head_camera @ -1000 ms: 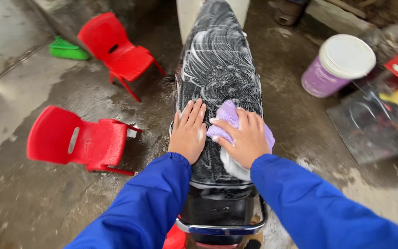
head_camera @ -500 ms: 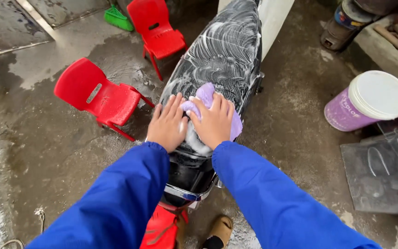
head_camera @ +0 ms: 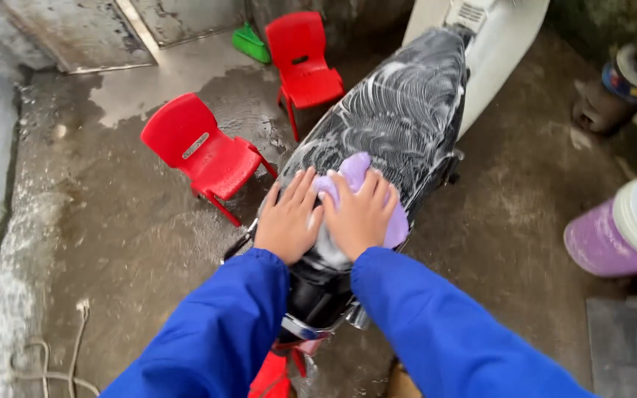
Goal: The person scrubs the motorcycle seat with a soapy purple cloth, then moves to scrub the chrome exhaust pipe. The person uses circular and back-and-forth motions to clean the surfaces.
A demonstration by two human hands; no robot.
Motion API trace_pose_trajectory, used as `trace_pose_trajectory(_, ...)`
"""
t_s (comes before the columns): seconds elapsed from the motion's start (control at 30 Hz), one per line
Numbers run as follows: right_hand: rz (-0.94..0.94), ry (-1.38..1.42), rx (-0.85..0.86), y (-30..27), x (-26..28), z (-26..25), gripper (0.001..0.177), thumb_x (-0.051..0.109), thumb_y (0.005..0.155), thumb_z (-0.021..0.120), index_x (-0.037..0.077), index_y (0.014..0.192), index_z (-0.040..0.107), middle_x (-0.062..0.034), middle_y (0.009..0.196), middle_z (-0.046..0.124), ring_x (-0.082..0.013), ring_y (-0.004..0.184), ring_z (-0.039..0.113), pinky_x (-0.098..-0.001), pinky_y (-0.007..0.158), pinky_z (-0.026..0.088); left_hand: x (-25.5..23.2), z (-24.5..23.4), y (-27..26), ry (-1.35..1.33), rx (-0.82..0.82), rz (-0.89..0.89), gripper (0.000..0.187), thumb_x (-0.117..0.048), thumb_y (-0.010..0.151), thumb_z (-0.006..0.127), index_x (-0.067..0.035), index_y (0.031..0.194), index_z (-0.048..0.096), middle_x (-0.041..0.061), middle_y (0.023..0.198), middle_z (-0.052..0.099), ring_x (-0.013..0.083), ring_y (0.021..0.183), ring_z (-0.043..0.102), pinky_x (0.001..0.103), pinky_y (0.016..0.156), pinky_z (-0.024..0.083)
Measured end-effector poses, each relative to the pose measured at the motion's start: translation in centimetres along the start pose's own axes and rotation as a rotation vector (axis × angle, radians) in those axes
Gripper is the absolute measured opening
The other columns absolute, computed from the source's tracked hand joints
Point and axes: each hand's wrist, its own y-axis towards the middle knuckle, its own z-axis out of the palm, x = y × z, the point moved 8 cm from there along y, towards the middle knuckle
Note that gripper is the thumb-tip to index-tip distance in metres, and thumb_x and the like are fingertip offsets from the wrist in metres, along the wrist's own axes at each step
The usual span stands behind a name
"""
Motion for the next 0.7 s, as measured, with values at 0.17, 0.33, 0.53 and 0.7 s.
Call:
trace_pose_trajectory(0.17, -0.110, 0.135, 0.060, 0.6, -0.6, 0.5, 0.032, 0.042, 0.071, 0.063, 0.026, 0.099, 0.061, -0.0149, 0.106, 0.048, -0.0333, 0.110, 0.045, -0.0507, 0.092, 0.029, -0.5, -0.9, -0.2, 0.116, -0.140, -0.100, 0.046, -0.034, 0.089, 0.032, -0.015, 0.128, 0.044, 0.001, 0.145, 0.031, 0.0161, 0.131, 0.031, 0.044, 0.103, 0.024)
trace_pose_trajectory(0.33, -0.455, 0.342, 0.223, 3.7, -1.7, 2.1, 0.030, 0.046, 0.076, 0.058, 0.028, 0.098, 0.063, -0.0136, 0.109, 0.050, -0.0317, 0.108, 0.046, -0.0476, 0.092, 0.032, -2.1, -1.1, -0.1, 0.145, -0.082, -0.231, 0.050, -0.036, 0.089, 0.028, -0.008, 0.130, 0.039, 0.006, 0.145, 0.029, 0.0189, 0.133, 0.027, 0.043, 0.106, 0.018)
trace_pose_trajectory(0.53, -0.527, 0.418, 0.397, 3.3, -2.0, 1.8, 0.032, 0.048, 0.081, 0.052, 0.028, 0.105, 0.061, -0.0128, 0.111, 0.048, -0.0300, 0.105, 0.045, -0.0436, 0.093, 0.032, -3.5, -0.3, -2.0, 0.022, 0.109, -0.393, 0.061, -0.041, 0.090, 0.021, 0.000, 0.136, 0.026, 0.016, 0.147, 0.018, 0.0267, 0.137, 0.014, 0.046, 0.108, 0.004)
trace_pose_trajectory(0.7, -0.521, 0.345, 0.547, 3.4, -2.2, 3.1, 0.035, 0.048, 0.077, 0.055, 0.035, 0.110, 0.055, -0.0060, 0.112, 0.043, -0.0271, 0.105, 0.043, -0.0439, 0.094, 0.032, -3.9, -0.7, -2.2, 0.092, -0.055, -0.438, 0.065, -0.046, 0.087, 0.033, 0.001, 0.132, 0.033, 0.018, 0.143, 0.026, 0.0281, 0.133, 0.022, 0.047, 0.108, 0.009)
